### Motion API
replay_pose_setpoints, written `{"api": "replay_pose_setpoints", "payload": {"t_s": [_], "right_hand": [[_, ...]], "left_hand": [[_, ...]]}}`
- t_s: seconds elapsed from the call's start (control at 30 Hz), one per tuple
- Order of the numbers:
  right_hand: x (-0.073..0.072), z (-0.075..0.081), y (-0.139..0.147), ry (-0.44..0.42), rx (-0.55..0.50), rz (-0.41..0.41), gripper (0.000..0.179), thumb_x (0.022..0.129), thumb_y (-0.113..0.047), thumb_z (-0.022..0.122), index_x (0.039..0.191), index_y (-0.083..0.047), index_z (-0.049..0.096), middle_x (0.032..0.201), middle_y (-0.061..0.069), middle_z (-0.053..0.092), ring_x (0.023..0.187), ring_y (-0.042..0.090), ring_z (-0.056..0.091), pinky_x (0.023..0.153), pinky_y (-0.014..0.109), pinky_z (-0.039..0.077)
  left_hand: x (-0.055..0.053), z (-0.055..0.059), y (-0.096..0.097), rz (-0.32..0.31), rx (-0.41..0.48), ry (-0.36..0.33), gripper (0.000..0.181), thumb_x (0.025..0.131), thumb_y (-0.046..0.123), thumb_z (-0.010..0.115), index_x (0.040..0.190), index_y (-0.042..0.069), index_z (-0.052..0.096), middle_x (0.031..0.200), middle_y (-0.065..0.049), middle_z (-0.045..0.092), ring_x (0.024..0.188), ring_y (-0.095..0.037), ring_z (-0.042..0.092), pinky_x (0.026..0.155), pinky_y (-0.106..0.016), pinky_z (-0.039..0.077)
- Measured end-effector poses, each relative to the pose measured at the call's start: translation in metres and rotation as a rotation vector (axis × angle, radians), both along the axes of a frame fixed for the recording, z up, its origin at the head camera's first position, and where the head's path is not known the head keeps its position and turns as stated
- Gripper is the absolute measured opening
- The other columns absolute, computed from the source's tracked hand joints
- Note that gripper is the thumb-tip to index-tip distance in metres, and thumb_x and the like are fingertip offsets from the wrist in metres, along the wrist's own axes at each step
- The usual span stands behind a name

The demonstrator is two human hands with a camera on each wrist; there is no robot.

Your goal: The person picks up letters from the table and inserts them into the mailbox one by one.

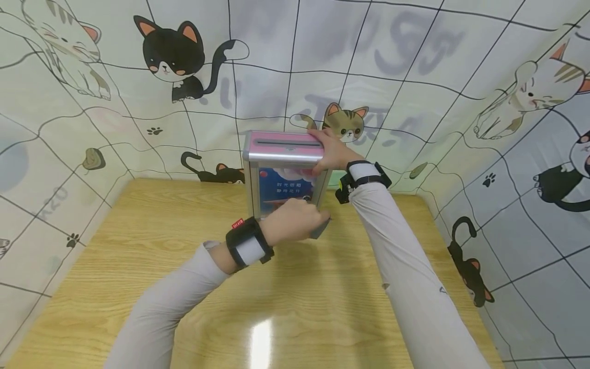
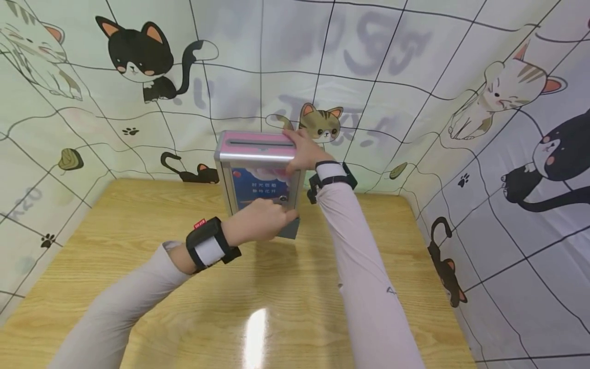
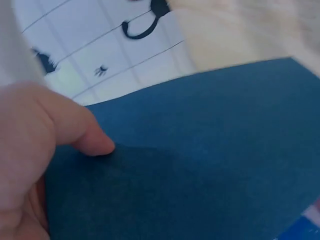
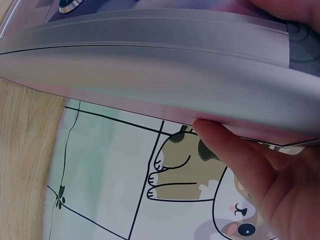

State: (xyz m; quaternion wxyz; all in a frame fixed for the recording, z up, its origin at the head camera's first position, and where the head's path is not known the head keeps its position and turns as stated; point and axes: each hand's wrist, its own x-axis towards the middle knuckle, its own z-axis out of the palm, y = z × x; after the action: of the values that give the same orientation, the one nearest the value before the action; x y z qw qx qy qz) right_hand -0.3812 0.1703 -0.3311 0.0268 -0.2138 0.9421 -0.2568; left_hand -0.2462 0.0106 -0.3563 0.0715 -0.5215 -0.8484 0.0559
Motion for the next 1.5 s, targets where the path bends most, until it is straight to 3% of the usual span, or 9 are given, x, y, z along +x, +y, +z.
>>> {"api": "replay_pose_setpoints", "payload": {"t_s": [0.33,0.63,0.8,0.87,0.9,1.03,1.13,1.3,1.5], "right_hand": [[0.003,0.002,-0.001,-0.007,-0.01,-0.009,0.11,0.045,-0.015,0.077,0.14,-0.019,0.022,0.133,0.017,0.028,0.106,0.031,0.036,0.09,0.052,0.042],[0.004,0.001,-0.002,-0.012,-0.007,-0.007,0.108,0.049,-0.018,0.078,0.141,-0.017,0.021,0.133,0.017,0.027,0.107,0.03,0.036,0.092,0.05,0.04],[0.004,0.0,-0.001,-0.001,-0.006,0.002,0.103,0.052,-0.014,0.074,0.141,-0.016,0.022,0.132,0.018,0.028,0.107,0.03,0.035,0.092,0.049,0.04],[0.003,0.001,-0.001,-0.006,-0.011,0.007,0.101,0.052,-0.01,0.071,0.141,-0.016,0.022,0.132,0.019,0.027,0.106,0.03,0.035,0.09,0.049,0.041],[0.003,0.001,0.0,-0.01,-0.013,0.011,0.1,0.053,-0.008,0.069,0.141,-0.016,0.022,0.133,0.019,0.026,0.106,0.031,0.035,0.089,0.049,0.042],[0.003,0.002,0.0,-0.019,-0.008,0.016,0.102,0.052,-0.008,0.069,0.141,-0.017,0.02,0.134,0.018,0.024,0.104,0.031,0.035,0.085,0.048,0.042],[0.002,0.001,0.0,-0.018,0.002,0.008,0.105,0.051,-0.013,0.074,0.141,-0.018,0.02,0.135,0.017,0.023,0.104,0.03,0.035,0.085,0.048,0.042],[0.001,0.001,0.0,-0.014,-0.002,0.007,0.108,0.047,-0.015,0.077,0.14,-0.019,0.021,0.136,0.017,0.024,0.106,0.03,0.034,0.087,0.048,0.042],[0.0,-0.001,0.001,-0.006,-0.008,0.017,0.108,0.047,-0.014,0.076,0.14,-0.018,0.022,0.133,0.017,0.026,0.105,0.03,0.035,0.087,0.049,0.042]], "left_hand": [[-0.01,0.04,-0.013,0.039,0.073,-0.015,0.03,0.079,0.004,0.053,0.108,0.008,0.059,0.053,0.005,0.039,0.046,-0.008,0.039,0.039,-0.019,0.028],[-0.018,0.058,-0.02,0.082,0.124,-0.076,0.022,0.079,0.0,0.048,0.098,0.005,0.059,0.053,0.003,0.034,0.044,-0.01,0.036,0.039,-0.022,0.03],[-0.023,0.061,-0.024,0.081,0.145,-0.109,0.024,0.078,-0.001,0.047,0.099,0.004,0.057,0.055,0.001,0.038,0.046,-0.012,0.039,0.04,-0.025,0.034],[-0.027,0.063,-0.027,0.073,0.17,-0.145,0.03,0.077,-0.003,0.046,0.106,0.003,0.055,0.062,-0.003,0.049,0.052,-0.014,0.045,0.045,-0.026,0.039],[-0.029,0.064,-0.029,0.069,0.194,-0.174,0.036,0.077,-0.004,0.045,0.111,0.003,0.053,0.07,-0.006,0.056,0.057,-0.014,0.047,0.048,-0.026,0.041],[-0.04,0.068,-0.045,0.048,0.327,-0.293,0.037,0.077,-0.006,0.041,0.112,0.0,0.05,0.08,-0.014,0.057,0.062,-0.018,0.048,0.056,-0.031,0.044],[-0.05,0.069,-0.064,0.05,0.462,-0.389,0.022,0.081,-0.003,0.041,0.1,-0.001,0.051,0.069,-0.01,0.045,0.058,-0.02,0.043,0.054,-0.033,0.039],[-0.061,0.063,-0.096,0.114,0.651,-0.458,0.015,0.084,0.002,0.047,0.098,-0.002,0.05,0.078,-0.015,0.049,0.07,-0.025,0.046,0.068,-0.041,0.041],[-0.069,0.057,-0.122,0.202,0.73,-0.552,0.038,0.084,0.002,0.047,0.122,-0.004,0.045,0.114,-0.023,0.054,0.105,-0.026,0.046,0.097,-0.052,0.036]]}}
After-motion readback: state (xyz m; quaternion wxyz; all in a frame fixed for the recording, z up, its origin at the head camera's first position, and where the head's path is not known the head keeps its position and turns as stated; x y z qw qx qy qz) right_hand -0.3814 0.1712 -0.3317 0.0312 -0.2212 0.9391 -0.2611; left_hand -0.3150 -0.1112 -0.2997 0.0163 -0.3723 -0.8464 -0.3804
